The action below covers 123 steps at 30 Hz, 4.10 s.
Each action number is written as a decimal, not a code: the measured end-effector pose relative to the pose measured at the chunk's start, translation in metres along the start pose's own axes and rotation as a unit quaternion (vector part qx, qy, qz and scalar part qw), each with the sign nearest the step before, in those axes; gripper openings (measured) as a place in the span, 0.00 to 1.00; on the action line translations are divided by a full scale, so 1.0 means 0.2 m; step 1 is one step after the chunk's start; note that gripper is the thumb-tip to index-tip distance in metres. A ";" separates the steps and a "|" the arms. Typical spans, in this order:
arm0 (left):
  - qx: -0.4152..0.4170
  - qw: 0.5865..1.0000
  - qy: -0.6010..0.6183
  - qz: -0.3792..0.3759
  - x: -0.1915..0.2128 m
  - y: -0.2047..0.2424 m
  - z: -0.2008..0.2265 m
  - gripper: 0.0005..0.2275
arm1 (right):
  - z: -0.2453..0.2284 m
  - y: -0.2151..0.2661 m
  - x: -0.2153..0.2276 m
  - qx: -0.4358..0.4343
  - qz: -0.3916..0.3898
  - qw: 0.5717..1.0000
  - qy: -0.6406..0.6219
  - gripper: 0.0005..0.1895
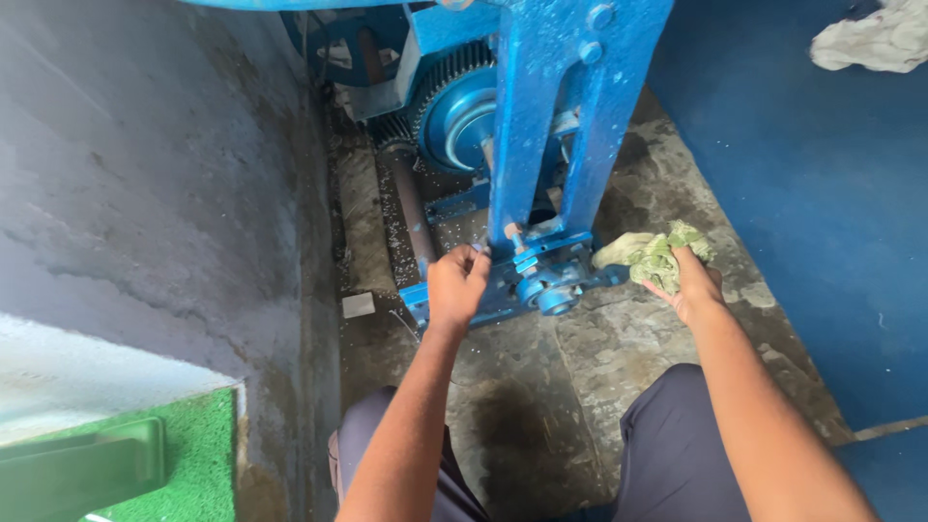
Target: The person uses a cloth to wipe and clean the blue metal frame and gears of a machine. They systematically clean the lower mechanical parts, including the gears and bolts, before moving to the wooden top surface.
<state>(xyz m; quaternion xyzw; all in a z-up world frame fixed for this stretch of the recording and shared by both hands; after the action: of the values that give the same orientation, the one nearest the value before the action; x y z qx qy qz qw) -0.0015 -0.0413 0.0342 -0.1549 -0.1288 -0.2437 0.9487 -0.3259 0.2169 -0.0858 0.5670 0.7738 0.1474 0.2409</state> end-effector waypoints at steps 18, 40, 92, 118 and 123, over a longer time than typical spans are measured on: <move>0.030 0.996 0.079 -0.016 0.02 0.04 -0.04 0.14 | 0.05 0.15 -0.58 0.363 -0.119 0.882 0.277 0.29; 0.104 0.976 0.186 -0.047 -0.01 0.00 -0.19 0.10 | 0.62 -0.11 -0.40 -0.104 -0.100 0.988 -0.056 0.19; -0.088 0.995 0.000 -0.038 0.05 -0.31 0.64 0.33 | -0.59 1.25 -1.14 0.696 -0.132 0.695 0.125 0.22; -0.140 0.986 0.084 0.022 -0.04 -0.26 0.39 0.26 | -0.20 0.59 -1.02 0.488 -0.285 0.726 0.391 0.10; -0.175 0.978 0.116 0.005 -0.06 -0.05 0.35 0.23 | -0.30 0.71 -0.98 0.470 -0.322 0.680 0.462 0.15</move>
<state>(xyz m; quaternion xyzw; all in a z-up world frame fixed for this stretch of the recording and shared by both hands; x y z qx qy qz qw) -0.0278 -0.0193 0.0981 -0.2901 0.0275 -0.2740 0.9165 -0.1963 0.0776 0.0754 0.1819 0.8889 -0.0794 -0.4128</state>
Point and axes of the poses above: each hand's wrist, its own y-axis away from the middle knuckle, its own x-axis out of the back of the hand, z = x × y, the point moved 7 cm from there along -y, towards the middle knuckle, and after that the axes turned 1 degree about -y, right-handed, at the moved point
